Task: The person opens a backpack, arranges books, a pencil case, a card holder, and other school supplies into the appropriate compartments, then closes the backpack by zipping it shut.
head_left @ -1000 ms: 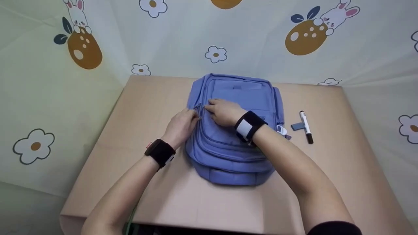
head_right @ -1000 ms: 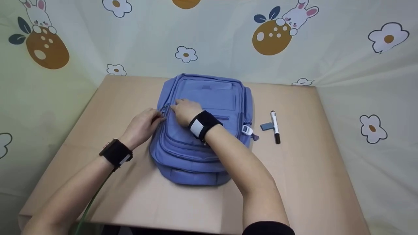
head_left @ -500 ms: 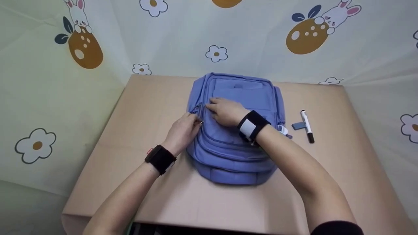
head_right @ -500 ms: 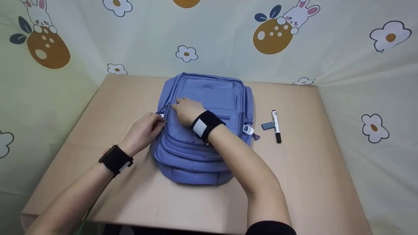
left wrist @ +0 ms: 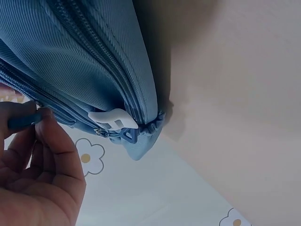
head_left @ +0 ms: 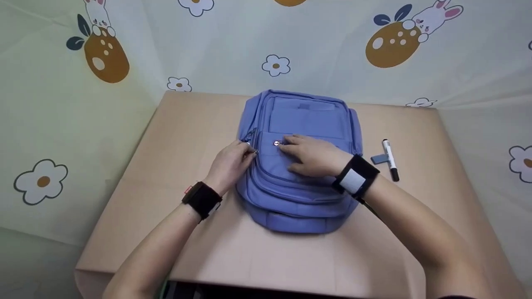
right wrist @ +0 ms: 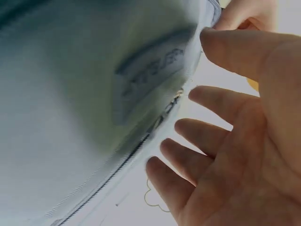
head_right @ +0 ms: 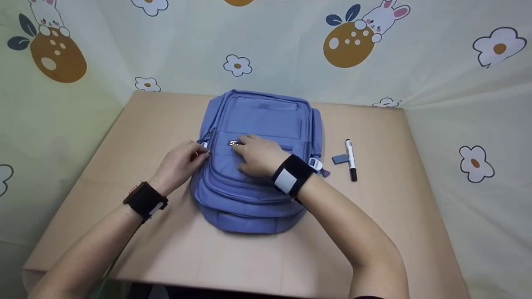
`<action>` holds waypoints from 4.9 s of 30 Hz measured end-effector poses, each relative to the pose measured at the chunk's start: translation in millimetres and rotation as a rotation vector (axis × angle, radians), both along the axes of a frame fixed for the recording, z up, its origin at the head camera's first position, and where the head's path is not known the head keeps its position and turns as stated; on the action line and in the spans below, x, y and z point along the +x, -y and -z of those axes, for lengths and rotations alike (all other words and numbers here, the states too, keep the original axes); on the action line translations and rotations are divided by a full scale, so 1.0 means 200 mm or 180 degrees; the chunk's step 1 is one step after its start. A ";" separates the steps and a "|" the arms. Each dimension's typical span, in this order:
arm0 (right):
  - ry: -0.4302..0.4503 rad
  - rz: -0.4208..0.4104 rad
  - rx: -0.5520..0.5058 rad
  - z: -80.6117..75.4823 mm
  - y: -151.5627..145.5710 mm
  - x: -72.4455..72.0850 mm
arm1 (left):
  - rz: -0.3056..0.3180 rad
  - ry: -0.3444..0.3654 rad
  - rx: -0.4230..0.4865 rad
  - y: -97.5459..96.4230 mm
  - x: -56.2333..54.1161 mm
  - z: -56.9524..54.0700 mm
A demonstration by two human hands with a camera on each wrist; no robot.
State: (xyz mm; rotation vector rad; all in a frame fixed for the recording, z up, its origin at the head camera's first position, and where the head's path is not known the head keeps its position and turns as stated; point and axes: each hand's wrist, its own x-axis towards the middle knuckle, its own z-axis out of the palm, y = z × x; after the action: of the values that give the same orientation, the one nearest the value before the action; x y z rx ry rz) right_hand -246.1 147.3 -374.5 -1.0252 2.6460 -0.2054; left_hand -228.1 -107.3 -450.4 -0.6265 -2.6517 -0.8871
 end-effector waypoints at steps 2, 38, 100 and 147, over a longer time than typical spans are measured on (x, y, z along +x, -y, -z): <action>0.0065 0.0000 -0.0009 0.01 -0.01 0.00 | -0.0018 -0.0007 -0.0017 0.00 0.00 0.00; -0.0024 0.0069 -0.0145 0.07 -0.05 0.03 | 0.0272 0.0091 -0.0194 -0.06 0.24 -0.05; -0.0335 0.0030 -0.1272 0.20 -0.38 0.29 | 0.0533 0.0500 -0.0205 -0.28 0.34 -0.09; -0.0944 -0.0030 -0.1228 0.33 -0.59 0.30 | 0.0906 -0.0122 -0.0671 -0.56 0.37 -0.12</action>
State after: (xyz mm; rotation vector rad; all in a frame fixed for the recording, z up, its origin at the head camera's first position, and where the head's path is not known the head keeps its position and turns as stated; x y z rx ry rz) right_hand -186.7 265.1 -439.7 -1.2704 2.9367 -0.6269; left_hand -153.5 4.5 -426.0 -1.0820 -2.6841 -0.6584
